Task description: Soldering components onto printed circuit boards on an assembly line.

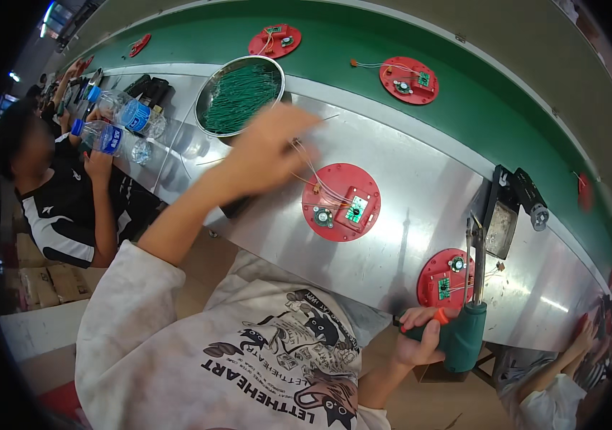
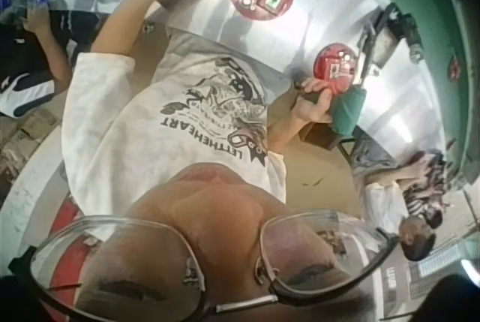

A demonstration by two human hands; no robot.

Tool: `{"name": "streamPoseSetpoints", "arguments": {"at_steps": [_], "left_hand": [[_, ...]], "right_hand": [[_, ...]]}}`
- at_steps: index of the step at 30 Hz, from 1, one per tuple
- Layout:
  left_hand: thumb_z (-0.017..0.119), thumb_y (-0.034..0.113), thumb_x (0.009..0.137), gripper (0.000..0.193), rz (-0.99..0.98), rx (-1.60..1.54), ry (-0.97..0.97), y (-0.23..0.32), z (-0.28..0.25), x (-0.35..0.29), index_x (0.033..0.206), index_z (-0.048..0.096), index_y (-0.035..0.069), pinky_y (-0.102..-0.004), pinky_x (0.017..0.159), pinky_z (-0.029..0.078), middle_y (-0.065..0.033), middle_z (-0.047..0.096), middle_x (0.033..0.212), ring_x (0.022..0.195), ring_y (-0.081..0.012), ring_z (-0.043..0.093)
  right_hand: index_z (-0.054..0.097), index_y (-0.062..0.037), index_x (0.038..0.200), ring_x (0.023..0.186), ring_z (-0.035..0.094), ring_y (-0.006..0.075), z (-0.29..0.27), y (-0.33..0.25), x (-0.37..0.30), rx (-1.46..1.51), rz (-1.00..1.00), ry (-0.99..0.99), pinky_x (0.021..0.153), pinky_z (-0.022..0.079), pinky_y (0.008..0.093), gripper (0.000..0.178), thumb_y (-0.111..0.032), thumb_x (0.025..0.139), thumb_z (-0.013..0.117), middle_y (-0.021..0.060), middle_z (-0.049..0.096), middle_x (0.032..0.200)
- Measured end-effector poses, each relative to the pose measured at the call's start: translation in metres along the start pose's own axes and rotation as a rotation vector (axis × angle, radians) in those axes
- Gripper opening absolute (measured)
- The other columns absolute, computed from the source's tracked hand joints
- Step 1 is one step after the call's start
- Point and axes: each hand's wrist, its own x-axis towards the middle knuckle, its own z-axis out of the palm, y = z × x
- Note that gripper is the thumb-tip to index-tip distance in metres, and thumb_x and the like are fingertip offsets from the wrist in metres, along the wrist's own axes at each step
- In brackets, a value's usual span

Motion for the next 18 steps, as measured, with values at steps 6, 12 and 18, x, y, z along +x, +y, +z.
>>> {"name": "streamPoseSetpoints", "arguments": {"at_steps": [6, 12, 18], "left_hand": [[0.062, 0.013, 0.08, 0.016, -0.483, 0.583, -0.241, -0.087, -0.035, 0.006, 0.088, 0.07, 0.002, -0.0471, 0.083, 0.054, -0.0177, 0.067, 0.099, 0.097, -0.0366, 0.064], [0.06, 0.015, 0.08, 0.017, -0.501, 0.529, -0.212, -0.108, -0.035, 0.009, 0.084, 0.069, 0.0, -0.0488, 0.08, 0.054, -0.0214, 0.067, 0.093, 0.092, -0.0386, 0.066], [0.068, 0.014, 0.08, 0.016, -0.254, 0.126, 0.174, -0.11, -0.044, 0.012, 0.086, 0.067, -0.001, -0.0386, 0.076, 0.053, -0.0156, 0.068, 0.088, 0.083, -0.0313, 0.067]], "right_hand": [[0.046, -0.0026, 0.131, 0.052, 0.045, 0.0146, 0.011, 0.001, 0.003, 0.006, 0.009, -0.038, 0.052, 0.041, 0.0315, 0.04, -0.017, 0.095, 0.049, 0.0058, 0.047, 0.072], [0.046, -0.0037, 0.13, 0.053, 0.046, 0.0149, 0.021, -0.002, 0.001, -0.013, 0.021, -0.033, 0.052, 0.043, 0.0312, 0.038, -0.017, 0.094, 0.049, 0.0055, 0.048, 0.073], [0.047, -0.0028, 0.126, 0.052, 0.047, 0.0165, 0.026, -0.005, -0.002, -0.037, 0.045, -0.056, 0.051, 0.044, 0.0333, 0.037, -0.015, 0.092, 0.053, 0.0065, 0.048, 0.07]]}}
